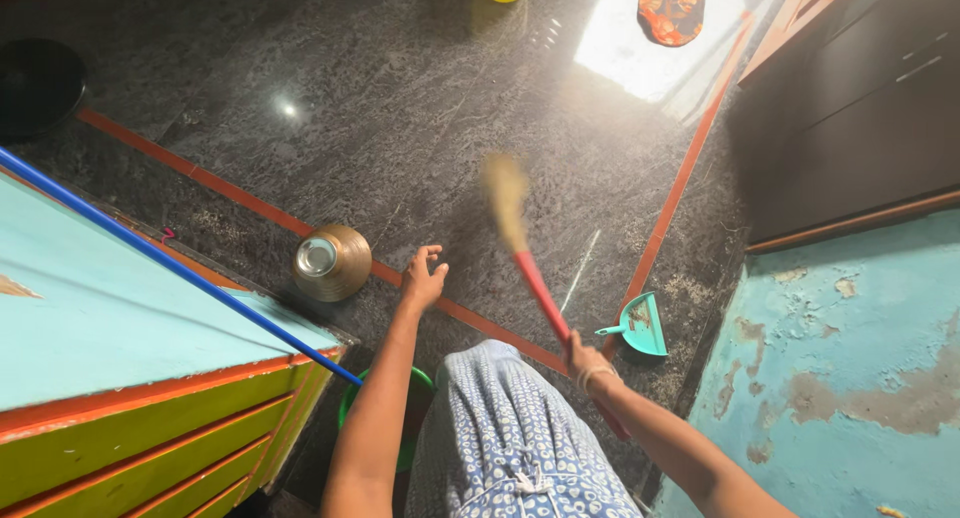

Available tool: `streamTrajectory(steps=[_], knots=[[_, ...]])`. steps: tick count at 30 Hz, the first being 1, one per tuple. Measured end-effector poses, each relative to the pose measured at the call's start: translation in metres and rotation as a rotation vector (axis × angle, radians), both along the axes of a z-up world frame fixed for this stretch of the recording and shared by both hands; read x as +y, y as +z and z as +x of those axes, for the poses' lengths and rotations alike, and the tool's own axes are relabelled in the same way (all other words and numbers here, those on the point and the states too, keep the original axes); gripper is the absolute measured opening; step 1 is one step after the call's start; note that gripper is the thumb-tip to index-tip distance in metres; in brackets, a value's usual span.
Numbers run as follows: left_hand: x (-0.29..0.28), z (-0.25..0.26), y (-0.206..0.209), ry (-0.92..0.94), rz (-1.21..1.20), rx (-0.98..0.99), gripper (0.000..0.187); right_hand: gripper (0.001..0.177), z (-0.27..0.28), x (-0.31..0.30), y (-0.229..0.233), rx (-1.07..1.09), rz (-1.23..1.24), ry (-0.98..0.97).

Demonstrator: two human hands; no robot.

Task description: The person sweeps the floor with a broom, collecting debris into a dustpan across various rooms of the house including the hallway and entryway.

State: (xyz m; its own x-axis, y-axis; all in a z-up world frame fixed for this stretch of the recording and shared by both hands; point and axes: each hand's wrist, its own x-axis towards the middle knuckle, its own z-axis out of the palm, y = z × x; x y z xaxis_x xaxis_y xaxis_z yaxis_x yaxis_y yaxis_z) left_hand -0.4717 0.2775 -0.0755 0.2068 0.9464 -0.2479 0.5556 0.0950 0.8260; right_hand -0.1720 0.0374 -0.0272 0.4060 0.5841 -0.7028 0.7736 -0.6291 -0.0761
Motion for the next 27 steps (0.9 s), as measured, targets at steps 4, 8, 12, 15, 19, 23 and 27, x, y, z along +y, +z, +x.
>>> streamTrajectory(steps=[4,8,12,15,19,23,27], knots=[[0.012,0.0,0.002,0.003,0.128,-0.1,0.042,0.054,-0.01,0.012,0.002,0.128,-0.113,0.45],[0.021,-0.003,0.008,0.07,0.177,-0.063,0.043,0.04,-0.02,0.064,-0.024,0.059,-0.164,0.674],[0.027,-0.025,0.017,0.127,0.187,-0.036,0.044,0.041,0.045,0.086,-0.009,0.02,-0.128,0.424],[0.037,-0.037,0.019,0.173,0.168,-0.044,0.043,0.047,0.088,0.119,0.002,-0.039,-0.17,0.158],[0.054,-0.03,0.021,0.228,0.087,-0.016,0.042,0.048,0.083,0.147,-0.007,0.065,0.076,-0.061],[0.074,0.005,0.025,0.218,0.084,-0.053,0.041,0.047,0.038,0.14,-0.018,0.167,0.076,0.033],[0.09,0.038,0.029,0.21,0.085,-0.096,0.04,0.044,0.008,0.155,-0.026,0.301,-0.016,0.316]])
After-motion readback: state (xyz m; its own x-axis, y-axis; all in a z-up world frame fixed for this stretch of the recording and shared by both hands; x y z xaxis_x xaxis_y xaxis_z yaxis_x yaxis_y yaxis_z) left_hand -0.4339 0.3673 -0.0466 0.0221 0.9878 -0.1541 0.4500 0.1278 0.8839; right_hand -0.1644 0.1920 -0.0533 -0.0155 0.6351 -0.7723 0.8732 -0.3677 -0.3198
